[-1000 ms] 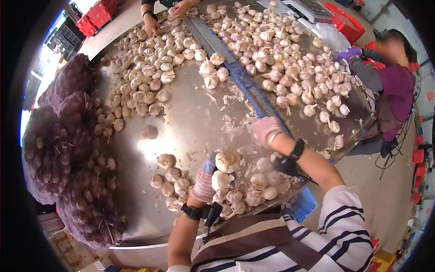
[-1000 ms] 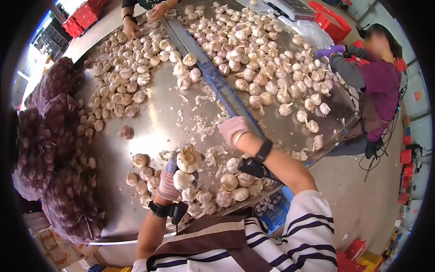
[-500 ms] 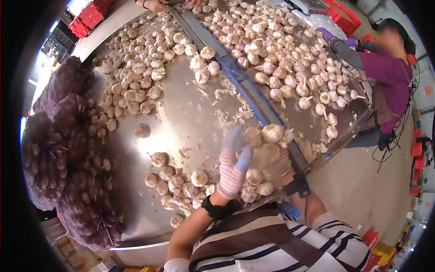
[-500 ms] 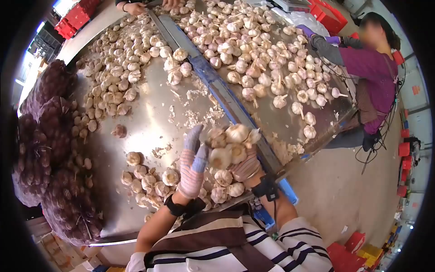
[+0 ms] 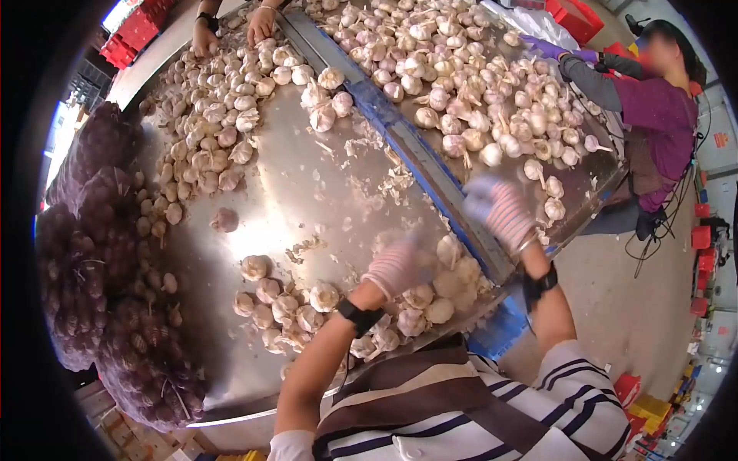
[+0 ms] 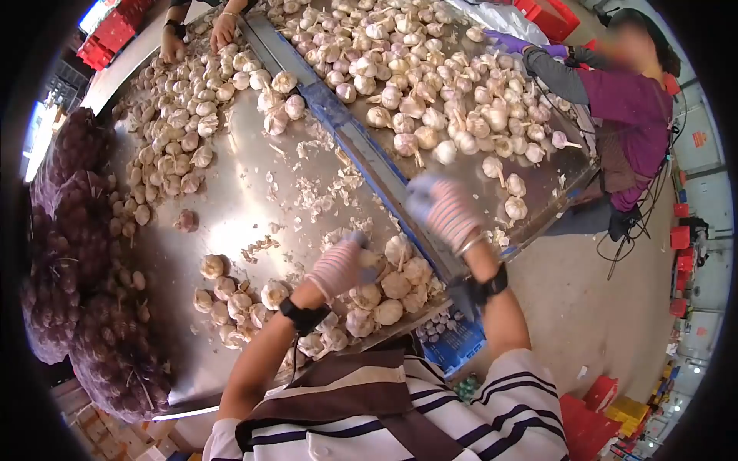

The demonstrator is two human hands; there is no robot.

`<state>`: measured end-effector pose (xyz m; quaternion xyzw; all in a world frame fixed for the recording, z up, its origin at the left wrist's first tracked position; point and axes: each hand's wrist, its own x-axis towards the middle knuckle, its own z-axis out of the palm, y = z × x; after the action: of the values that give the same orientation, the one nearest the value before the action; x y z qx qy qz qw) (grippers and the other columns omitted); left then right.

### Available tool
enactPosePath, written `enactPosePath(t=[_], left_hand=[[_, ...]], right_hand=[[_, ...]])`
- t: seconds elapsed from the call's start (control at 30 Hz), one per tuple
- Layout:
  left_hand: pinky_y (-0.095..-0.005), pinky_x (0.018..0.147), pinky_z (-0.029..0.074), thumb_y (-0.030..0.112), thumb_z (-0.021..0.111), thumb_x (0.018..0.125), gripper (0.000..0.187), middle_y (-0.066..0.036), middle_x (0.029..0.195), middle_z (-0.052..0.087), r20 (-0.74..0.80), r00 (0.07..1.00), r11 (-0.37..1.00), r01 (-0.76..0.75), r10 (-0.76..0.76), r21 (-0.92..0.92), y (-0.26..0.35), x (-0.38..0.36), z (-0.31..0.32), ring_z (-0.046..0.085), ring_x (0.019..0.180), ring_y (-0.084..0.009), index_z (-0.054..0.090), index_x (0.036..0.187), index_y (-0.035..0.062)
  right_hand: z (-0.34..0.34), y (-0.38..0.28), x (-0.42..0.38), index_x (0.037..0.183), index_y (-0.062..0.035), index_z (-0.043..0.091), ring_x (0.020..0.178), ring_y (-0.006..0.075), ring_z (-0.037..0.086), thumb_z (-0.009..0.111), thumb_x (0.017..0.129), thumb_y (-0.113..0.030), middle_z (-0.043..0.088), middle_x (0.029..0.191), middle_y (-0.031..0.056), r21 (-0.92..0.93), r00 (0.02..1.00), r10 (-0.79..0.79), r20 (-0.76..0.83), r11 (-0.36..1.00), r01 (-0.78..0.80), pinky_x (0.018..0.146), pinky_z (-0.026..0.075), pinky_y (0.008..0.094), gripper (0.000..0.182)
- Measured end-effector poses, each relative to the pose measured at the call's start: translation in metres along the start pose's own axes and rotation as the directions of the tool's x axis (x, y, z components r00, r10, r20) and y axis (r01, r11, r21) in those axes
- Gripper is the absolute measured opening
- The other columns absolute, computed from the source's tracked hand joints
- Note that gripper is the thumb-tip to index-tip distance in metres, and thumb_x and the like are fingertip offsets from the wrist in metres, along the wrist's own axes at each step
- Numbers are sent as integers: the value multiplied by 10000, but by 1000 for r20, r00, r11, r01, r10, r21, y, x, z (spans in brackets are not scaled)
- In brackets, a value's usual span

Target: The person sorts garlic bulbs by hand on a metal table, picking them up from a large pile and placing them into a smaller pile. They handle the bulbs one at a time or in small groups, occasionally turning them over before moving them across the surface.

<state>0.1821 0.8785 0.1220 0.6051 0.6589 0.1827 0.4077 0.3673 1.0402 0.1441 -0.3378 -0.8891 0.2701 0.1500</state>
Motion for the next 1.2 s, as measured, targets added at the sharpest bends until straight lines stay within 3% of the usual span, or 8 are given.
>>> enactPosePath(t=[0.2, 0.47, 0.53, 0.67, 0.87, 0.97, 1.07, 1.2], left_hand=[[-257, 684, 486, 293, 539, 935, 287, -3, 875, 628, -85, 990, 538, -14, -108, -843, -38, -20, -5, 592, 804, -106, 598, 1008, 22], [-300, 490, 481, 527, 447, 936, 439, -33, 747, 504, -79, 967, 236, -20, -242, -971, -38, -46, 14, 551, 671, -160, 508, 790, 117], [-299, 504, 483, 528, 443, 938, 438, -39, 752, 508, 60, 981, -31, 56, -186, -998, -10, -56, -6, 553, 679, -167, 508, 794, 120], [-268, 563, 487, 520, 446, 941, 425, -39, 803, 540, -103, 969, 337, -22, -224, -941, 6, -62, -8, 558, 716, -153, 534, 841, 116], [-221, 729, 431, 320, 608, 877, 286, -10, 960, 594, -40, 994, 165, -23, -99, -986, 21, -77, -21, 536, 846, -89, 586, 1032, 81], [-213, 726, 424, 269, 609, 868, 245, -6, 952, 594, -57, 986, 47, -50, -157, -998, 21, -76, -12, 530, 840, -77, 586, 1025, 83], [-204, 687, 430, 254, 602, 863, 229, -2, 925, 595, -87, 985, 41, -82, -147, -996, 25, -77, -14, 539, 804, -73, 585, 1021, 88], [-198, 633, 434, 263, 598, 859, 243, -3, 899, 592, 45, 974, 30, 53, -223, -998, 10, -84, -18, 546, 760, -72, 575, 1029, 90]], right_hand=[[68, -55, -36, 1023, -97, 577, 851, 364, 619, 643, 772, -337, 620, 982, 173, -582, 782, 456, 426, 800, -150, 759, 507, 403, 354], [21, -26, -60, 888, -62, 616, 778, 311, 631, 611, 801, -227, 629, 876, 171, 417, 921, 157, 358, 855, -308, 658, 503, 389, 186], [24, -47, -74, 833, -59, 640, 719, 297, 644, 577, 793, -152, 642, 778, 145, -454, 924, 94, 370, 886, 92, 622, 508, 358, 118], [50, -55, -79, 928, -97, 643, 822, 332, 652, 585, 757, -135, 653, 916, 190, -612, 674, 357, 647, 771, 179, 660, 523, 421, 184], [6, -66, -52, 1055, -31, 629, 858, 285, 643, 773, 646, -381, 659, 945, 156, -1, 829, 197, 523, 973, -230, 755, 512, 350, 557], [15, -76, -61, 1151, -5, 570, 811, 141, 633, 764, 687, -433, 639, 937, 76, 824, 824, 33, 566, 17, -567, 683, 517, 264, 660], [22, -79, -66, 1151, 23, 554, 756, 137, 632, 751, 713, -431, 639, 936, 103, 811, 830, 4, 558, -217, -544, 608, 518, 242, 662], [-20, -44, -26, 1114, 21, 562, 675, 149, 646, 701, 775, -247, 657, 949, 145, 960, 959, 222, 176, 178, -217, 539, 515, 225, 454]])
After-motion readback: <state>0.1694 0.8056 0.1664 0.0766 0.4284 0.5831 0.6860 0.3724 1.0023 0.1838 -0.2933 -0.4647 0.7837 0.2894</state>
